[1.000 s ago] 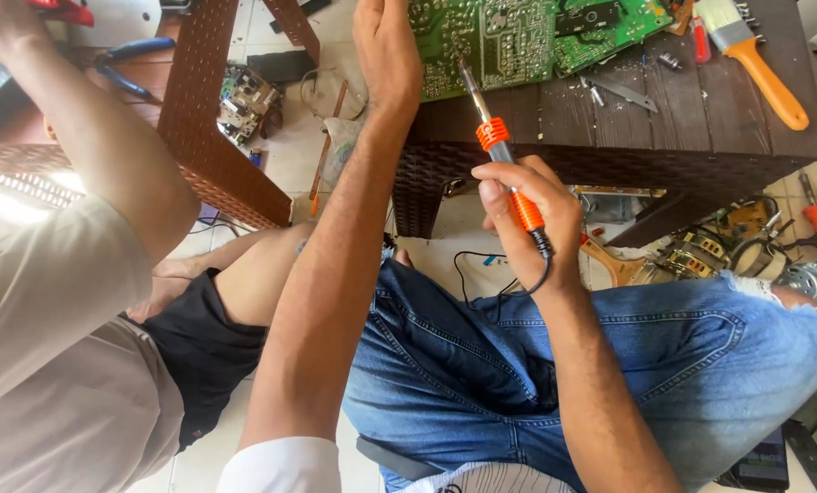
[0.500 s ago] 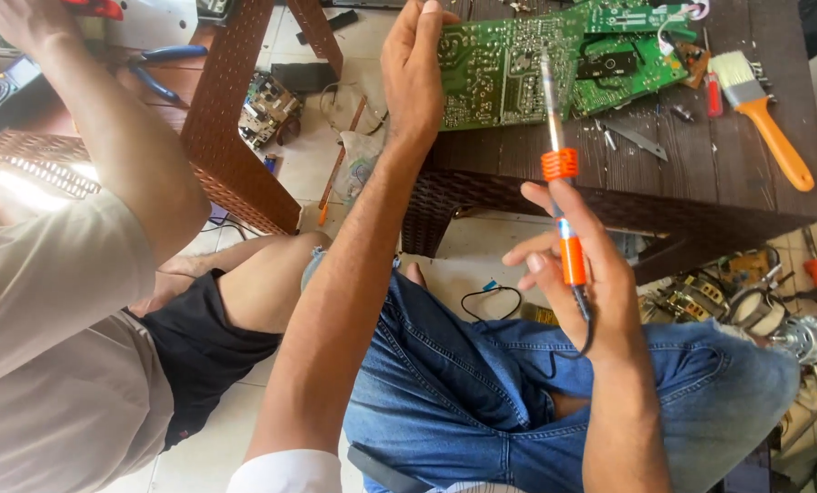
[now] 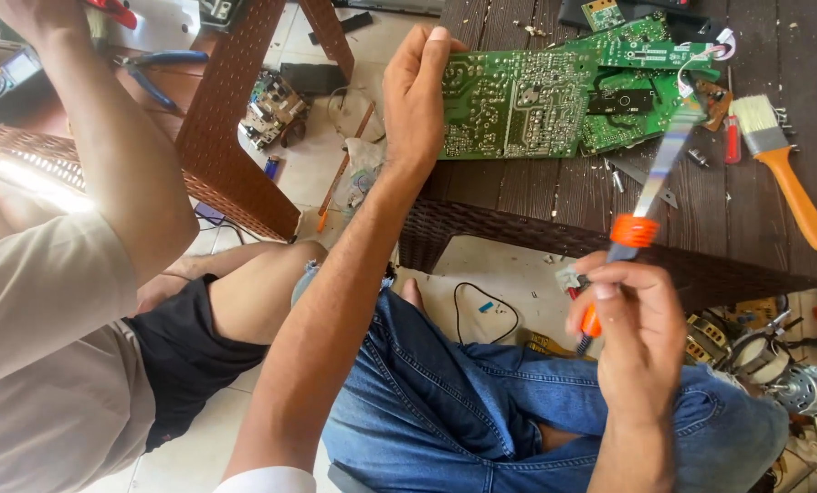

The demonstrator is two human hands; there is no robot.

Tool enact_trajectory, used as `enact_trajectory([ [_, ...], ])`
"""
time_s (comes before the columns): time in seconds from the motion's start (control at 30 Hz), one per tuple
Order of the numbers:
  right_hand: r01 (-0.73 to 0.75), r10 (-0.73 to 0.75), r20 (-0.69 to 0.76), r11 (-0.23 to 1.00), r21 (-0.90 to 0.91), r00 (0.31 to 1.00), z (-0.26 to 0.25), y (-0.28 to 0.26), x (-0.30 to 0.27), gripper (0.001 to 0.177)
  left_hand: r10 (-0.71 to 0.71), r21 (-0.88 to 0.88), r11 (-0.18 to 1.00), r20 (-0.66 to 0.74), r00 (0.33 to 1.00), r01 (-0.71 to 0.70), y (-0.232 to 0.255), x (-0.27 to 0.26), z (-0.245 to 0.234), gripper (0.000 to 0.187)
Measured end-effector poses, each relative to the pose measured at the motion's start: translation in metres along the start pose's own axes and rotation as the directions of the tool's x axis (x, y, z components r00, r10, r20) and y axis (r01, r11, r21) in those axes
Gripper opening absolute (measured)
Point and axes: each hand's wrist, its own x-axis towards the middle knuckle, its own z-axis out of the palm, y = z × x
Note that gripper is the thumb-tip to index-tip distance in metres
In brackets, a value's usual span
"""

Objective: The person uses a soldering iron to work on a green circuit board held in their left hand. They apply the hot tip to various points on the board's surface and then use a small metal blade to scrape or clean the soldered areas.

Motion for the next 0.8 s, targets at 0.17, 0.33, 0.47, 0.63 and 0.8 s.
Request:
enact_trajectory([
  [0.17, 0.068, -0.041, 0.128, 0.973, -0.218, 0.991, 0.017, 0.001, 0.007, 0.024, -0.021, 0.024, 0.999, 0.0, 1.0, 0.021, 0.008, -0.003, 0.0, 0.036],
  [0.33, -0.012, 0.039, 0.056, 0.91, -0.415, 0.998, 0.038, -0.002, 0.018, 0.032, -0.022, -0.026, 0.999, 0.044, 0.999, 0.024, 0.007, -0.002, 0.0, 0.029],
  [0.47, -0.03, 0.069, 0.072, 0.894, -0.446, 0.995, 0.042, 0.002, 0.024, 0.034, -0.031, -0.048, 0.998, 0.062, 0.998, 0.034, 0.006, -0.002, 0.0, 0.031],
  [0.63, -0.018, 0.067, 0.106, 0.914, -0.406, 0.992, 0.046, 0.005, 0.03, 0.032, -0.043, 0.016, 0.999, 0.038, 0.998, 0.043, 0.01, -0.001, 0.0, 0.03],
  [0.8, -0.022, 0.075, 0.109, 0.907, -0.421, 0.991, 0.046, 0.005, 0.033, 0.031, -0.02, 0.038, 0.999, 0.035, 0.999, 0.018, 0.008, -0.001, 0.001, 0.03],
])
